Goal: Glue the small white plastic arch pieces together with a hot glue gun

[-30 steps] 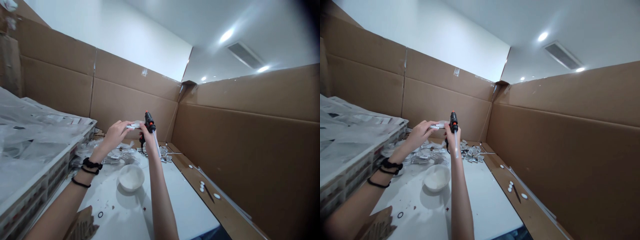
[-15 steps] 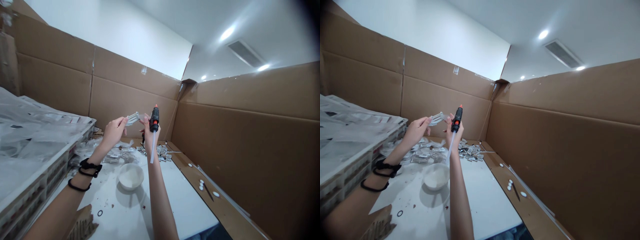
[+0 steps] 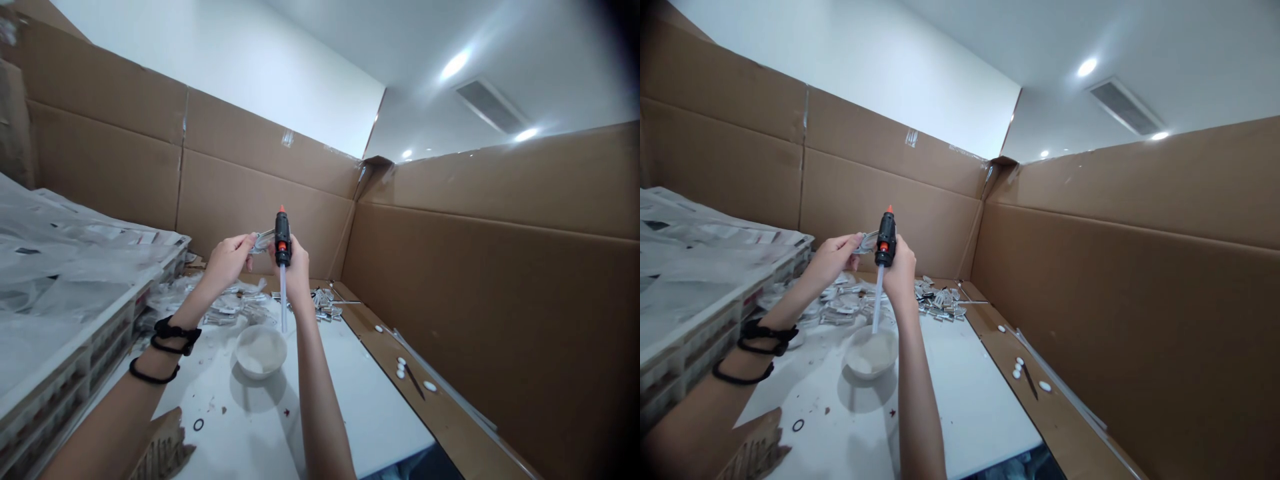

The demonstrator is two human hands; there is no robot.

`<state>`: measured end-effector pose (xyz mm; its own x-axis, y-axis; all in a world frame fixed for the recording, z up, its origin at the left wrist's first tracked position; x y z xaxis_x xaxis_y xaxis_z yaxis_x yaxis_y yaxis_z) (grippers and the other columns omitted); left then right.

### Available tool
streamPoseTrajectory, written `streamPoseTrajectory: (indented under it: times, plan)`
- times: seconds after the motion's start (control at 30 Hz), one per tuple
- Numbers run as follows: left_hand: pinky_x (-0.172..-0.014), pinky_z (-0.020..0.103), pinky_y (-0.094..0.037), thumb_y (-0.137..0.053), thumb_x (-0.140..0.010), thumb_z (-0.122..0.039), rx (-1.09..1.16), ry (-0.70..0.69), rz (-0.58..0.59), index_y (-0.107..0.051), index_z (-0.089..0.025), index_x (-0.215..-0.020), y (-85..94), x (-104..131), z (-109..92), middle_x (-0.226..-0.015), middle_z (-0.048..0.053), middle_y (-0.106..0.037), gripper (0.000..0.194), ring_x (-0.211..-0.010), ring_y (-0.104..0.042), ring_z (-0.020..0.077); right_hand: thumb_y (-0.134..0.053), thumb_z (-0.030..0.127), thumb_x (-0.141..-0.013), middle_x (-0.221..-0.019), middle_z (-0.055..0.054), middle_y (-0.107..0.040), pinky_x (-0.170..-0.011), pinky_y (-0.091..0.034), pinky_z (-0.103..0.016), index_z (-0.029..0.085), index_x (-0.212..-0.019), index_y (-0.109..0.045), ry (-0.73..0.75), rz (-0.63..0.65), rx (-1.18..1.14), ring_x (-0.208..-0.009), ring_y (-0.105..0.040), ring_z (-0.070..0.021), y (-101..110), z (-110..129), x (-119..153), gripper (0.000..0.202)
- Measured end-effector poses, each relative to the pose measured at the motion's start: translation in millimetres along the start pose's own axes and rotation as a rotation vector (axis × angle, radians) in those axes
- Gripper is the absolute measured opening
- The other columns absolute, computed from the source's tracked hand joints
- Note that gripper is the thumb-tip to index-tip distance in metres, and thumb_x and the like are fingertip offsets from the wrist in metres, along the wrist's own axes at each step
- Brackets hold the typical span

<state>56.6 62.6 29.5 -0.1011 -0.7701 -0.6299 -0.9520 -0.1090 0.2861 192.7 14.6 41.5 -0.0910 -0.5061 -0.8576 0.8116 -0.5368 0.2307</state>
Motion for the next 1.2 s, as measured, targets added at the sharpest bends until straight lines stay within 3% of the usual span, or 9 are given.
streamPoseTrajectory:
  times: [0.13,0.33,0.53,0.7,0.83,1.03,1.2]
  plan:
    - [-0.051,0.024,-0.031,-0.035,-0.084,-0.052,-0.080,-0.009,0.022,-0.053,-0.018,-0.059,1.1,2.7,-5.2,-0.046,0.000,-0.050,0.045,-0.049,-0.046,0.0147,-0.047,0.018,-0.073,-0.071,0.000,-0.056,-0.059,-0.036,-0.023,0.020,-0.079,-0.048,-0.011,-0.022,0.071,-0.061,-0.048,-0.0142,0.1,1.4,0.3,0.006]
    - [-0.053,0.025,-0.030,-0.033,-0.085,-0.051,-0.176,-0.012,0.048,-0.052,-0.019,-0.059,2.9,3.8,-7.2,-0.049,0.000,-0.051,0.045,-0.051,-0.048,0.0155,-0.043,0.015,-0.073,-0.075,-0.002,-0.057,-0.061,-0.036,-0.024,0.019,-0.077,-0.050,0.002,0.107,0.087,-0.066,-0.050,-0.0157,-4.4,6.1,1.6,0.009]
    - [-0.051,0.024,-0.029,-0.039,-0.084,-0.052,-0.209,-0.090,0.097,-0.051,-0.019,-0.058,0.4,4.4,-8.8,-0.051,-0.001,-0.052,0.043,-0.051,-0.048,0.0146,-0.044,0.017,-0.076,-0.079,-0.003,-0.057,-0.064,-0.038,-0.025,0.020,-0.078,-0.048,0.002,0.123,0.057,-0.070,-0.051,-0.0158,-2.8,11.6,3.4,0.005]
    - [-0.048,0.023,-0.031,-0.041,-0.083,-0.052,0.037,-0.042,0.086,-0.056,-0.017,-0.066,-3.0,-0.2,0.9,-0.051,0.000,-0.053,0.041,-0.048,-0.047,0.0130,-0.052,0.035,-0.080,-0.071,0.002,-0.052,-0.058,-0.037,-0.022,0.021,-0.085,-0.040,-0.074,-0.010,-0.102,-0.061,-0.046,-0.0119,-3.3,4.9,1.4,0.018]
    - [-0.042,0.021,-0.027,-0.041,-0.086,-0.044,0.290,0.017,0.035,-0.051,-0.017,-0.078,-2.6,-1.2,2.4,-0.052,-0.001,-0.054,0.030,-0.039,-0.037,0.0085,-0.053,0.048,-0.080,-0.067,0.004,-0.048,-0.057,-0.038,-0.022,0.021,-0.083,-0.041,-0.131,-0.117,-0.159,-0.058,-0.044,-0.0104,2.3,-5.9,0.4,0.030]
    - [-0.039,0.018,-0.025,-0.038,-0.088,-0.030,0.416,0.113,-0.034,-0.043,-0.017,-0.091,2.0,1.6,0.7,-0.060,-0.001,-0.060,0.014,-0.036,-0.033,0.0054,-0.051,0.058,-0.079,-0.055,0.004,-0.047,-0.049,-0.034,-0.022,0.018,-0.074,-0.051,-0.249,0.087,-0.234,-0.048,-0.041,-0.0095,0.7,-14.9,4.9,0.040]
    - [-0.038,0.018,-0.027,-0.039,-0.089,-0.033,0.395,0.112,-0.020,-0.044,-0.018,-0.096,0.0,0.8,2.2,-0.060,-0.002,-0.058,0.018,-0.036,-0.034,0.0053,-0.053,0.058,-0.077,-0.059,0.000,-0.056,-0.050,-0.035,-0.023,0.016,-0.071,-0.057,-0.241,0.085,-0.223,-0.051,-0.046,-0.0114,2.1,-8.7,5.9,0.043]
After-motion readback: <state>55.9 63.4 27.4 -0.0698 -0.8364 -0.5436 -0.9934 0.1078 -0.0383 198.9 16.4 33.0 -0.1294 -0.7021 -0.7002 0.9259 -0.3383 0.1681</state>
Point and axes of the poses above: each hand's wrist, its own x-axis away from the middle knuckle, its own y-axis out of the back of the hand, z = x × y, the point moved 7 cm from there along -x, towards the middle knuckle
